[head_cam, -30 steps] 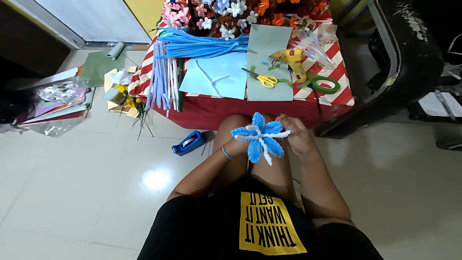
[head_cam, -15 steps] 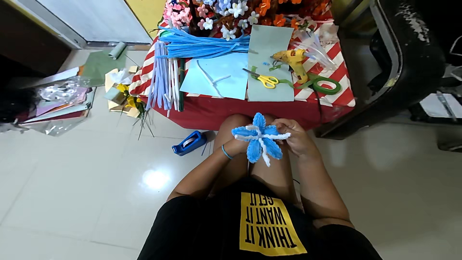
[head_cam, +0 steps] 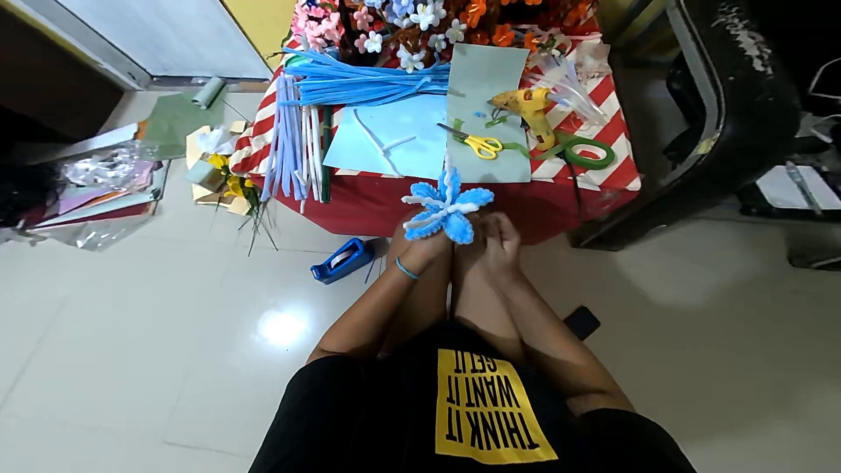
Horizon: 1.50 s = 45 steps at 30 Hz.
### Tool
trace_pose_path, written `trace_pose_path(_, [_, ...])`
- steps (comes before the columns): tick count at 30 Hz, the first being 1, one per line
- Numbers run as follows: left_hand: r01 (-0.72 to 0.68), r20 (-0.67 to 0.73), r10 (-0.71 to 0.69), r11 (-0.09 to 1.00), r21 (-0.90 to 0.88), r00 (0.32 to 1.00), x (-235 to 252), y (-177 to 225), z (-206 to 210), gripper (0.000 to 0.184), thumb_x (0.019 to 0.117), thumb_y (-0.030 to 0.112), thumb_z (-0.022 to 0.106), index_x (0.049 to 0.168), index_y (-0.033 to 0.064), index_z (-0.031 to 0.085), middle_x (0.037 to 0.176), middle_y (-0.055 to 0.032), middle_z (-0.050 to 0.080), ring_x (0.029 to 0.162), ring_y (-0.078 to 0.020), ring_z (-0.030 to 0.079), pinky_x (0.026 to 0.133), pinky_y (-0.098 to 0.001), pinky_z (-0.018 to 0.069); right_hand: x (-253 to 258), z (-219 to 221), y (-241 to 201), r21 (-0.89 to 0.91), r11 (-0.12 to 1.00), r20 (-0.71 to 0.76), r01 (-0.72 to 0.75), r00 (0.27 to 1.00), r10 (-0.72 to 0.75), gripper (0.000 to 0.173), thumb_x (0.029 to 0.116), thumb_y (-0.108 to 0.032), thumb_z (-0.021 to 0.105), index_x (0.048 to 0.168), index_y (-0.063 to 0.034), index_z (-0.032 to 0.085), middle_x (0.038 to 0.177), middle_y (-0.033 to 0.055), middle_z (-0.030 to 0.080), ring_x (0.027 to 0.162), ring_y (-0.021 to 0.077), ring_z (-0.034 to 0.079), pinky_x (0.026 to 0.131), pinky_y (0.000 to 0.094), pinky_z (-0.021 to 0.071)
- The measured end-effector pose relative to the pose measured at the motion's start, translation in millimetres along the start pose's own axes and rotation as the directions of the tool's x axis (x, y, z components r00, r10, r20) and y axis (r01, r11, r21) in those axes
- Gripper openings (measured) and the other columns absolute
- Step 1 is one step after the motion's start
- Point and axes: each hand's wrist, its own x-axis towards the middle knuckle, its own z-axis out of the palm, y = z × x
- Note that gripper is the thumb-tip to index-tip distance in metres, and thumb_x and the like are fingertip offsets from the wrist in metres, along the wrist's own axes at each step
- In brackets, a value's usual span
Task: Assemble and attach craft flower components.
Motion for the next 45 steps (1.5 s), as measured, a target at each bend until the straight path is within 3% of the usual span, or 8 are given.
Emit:
trace_pose_path(6, [-0.001, 0.094, 0.003, 1.0, -0.024, 0.996, 21, 3, -4, 0.027, 0.1019, 0.015, 0.059, 0.126, 0.005, 0.063, 0.113, -0.0029, 0.067, 0.104, -0.0085, 0.063, 0.093, -0.0332, 0.0538, -5, 1, -1, -0.245, 0.953, 0.07, 0.176, 0.984, -0.163, 0.027, 0.1044, -0.011, 0.048, 0.099, 0.0077, 0.066, 0.095, 0.0145, 0.069, 0.092, 0.0118, 0.067, 0.086, 0.0268, 0.0554])
trace_pose_path(9, [-0.05, 0.115, 0.064, 0.991, -0.122, 0.991, 25, 25, -3, 0.022, 0.0995, 0.011, 0.059, 0.121, 0.0098, 0.063, 0.108, 0.0007, 0.068, 0.097, -0.0078, 0.064, 0.088, -0.0317, 0.0552, -6, -1, 3, -0.23, 0.954, 0.057, 0.194, 0.981, -0.186, 0.027, 0.1053, -0.013, 0.049, 0.096, 0.0065, 0.064, 0.089, 0.0119, 0.066, 0.083, 0.009, 0.064, 0.077, 0.0242, 0.0548])
trace_pose_path(12, [-0.063, 0.084, 0.079, 0.981, -0.184, 0.993, 29, 49, 1, 0.015, 0.1008, 0.01, 0.052, 0.113, 0.013, 0.061, 0.092, 0.0046, 0.064, 0.081, -0.005, 0.06, 0.078, -0.0264, 0.0532, -5, -1, 0, -0.286, 0.935, 0.08, 0.209, 0.978, -0.194, 0.024, 0.1033, -0.012, 0.05, 0.1, 0.0056, 0.067, 0.095, 0.0141, 0.069, 0.092, 0.0129, 0.067, 0.087, 0.028, 0.0554])
trace_pose_path(19, [-0.118, 0.125, 0.167, 0.938, -0.326, 0.978, 28, 72, 2, 0.016, 0.1038, 0.009, 0.049, 0.114, 0.0142, 0.059, 0.093, 0.0039, 0.064, 0.082, -0.0064, 0.062, 0.084, -0.029, 0.0551, 0, 8, -7, -0.49, 0.858, 0.247, 0.156, 0.968, -0.035, 0.043, 0.1028, -0.023, 0.058, 0.135, 0.005, 0.06, 0.099, 0.0163, 0.07, 0.086, 0.028, 0.069, 0.08, 0.0482, 0.0581])
trace_pose_path(24, [-0.105, 0.067, 0.147, 0.897, -0.429, 0.987, 30, 77, 5, 0.015, 0.0988, -0.001, 0.054, 0.108, 0.0105, 0.059, 0.09, 0.0007, 0.066, 0.079, -0.0089, 0.065, 0.081, -0.0298, 0.0583, 0, 10, 2, -0.489, 0.84, 0.319, 0.235, 0.945, -0.078, 0.033, 0.1033, -0.025, 0.055, 0.107, 0.0025, 0.073, 0.091, 0.0159, 0.072, 0.084, 0.0304, 0.07, 0.078, 0.0504, 0.0577])
trace_pose_path(31, [-0.093, -0.025, 0.092, 0.871, -0.483, 0.995, 50, 75, 7, 0.017, 0.0953, -0.007, 0.056, 0.107, 0.0066, 0.055, 0.092, -0.0007, 0.066, 0.082, -0.0108, 0.067, 0.085, -0.0332, 0.0589, -1, 8, -11, -0.226, 0.964, 0.388, 0.139, 0.921, -0.042, 0.026, 0.1017, -0.011, 0.054, 0.101, 0.007, 0.072, 0.09, 0.0151, 0.072, 0.084, 0.015, 0.069, 0.082, 0.0298, 0.0565])
trace_pose_path(35, [-0.024, 0.037, 0.039, 0.941, -0.337, 0.999, 33, 67, 3, 0.028, 0.1052, 0.007, 0.051, 0.133, 0.0059, 0.057, 0.102, 0.0004, 0.068, 0.082, -0.0064, 0.067, 0.082, -0.0256, 0.0579, 0, 12, -12, -0.038, 0.999, 0.398, -0.002, 0.917, 0.017, 0.025, 0.103, -0.007, 0.051, 0.101, 0.0097, 0.068, 0.085, 0.0073, 0.067, 0.069, -0.0001, 0.059, 0.066, 0.016, 0.0512])
trace_pose_path(45, [0.147, 0.068, -0.134, 0.954, -0.26, 0.989, 17, 26, 1, 0.025, 0.108, 0.01, 0.048, 0.123, -0.0014, 0.063, 0.096, -0.0036, 0.068, 0.081, -0.0093, 0.066, 0.079, -0.0277, 0.0573, 2, 17, -11, -0.057, 0.997, 0.386, -0.044, 0.92, 0.063, 0.024, 0.1029, -0.007, 0.05, 0.099, 0.0077, 0.068, 0.081, 0.0041, 0.066, 0.067, -0.001, 0.057, 0.066, 0.0165, 0.0506])
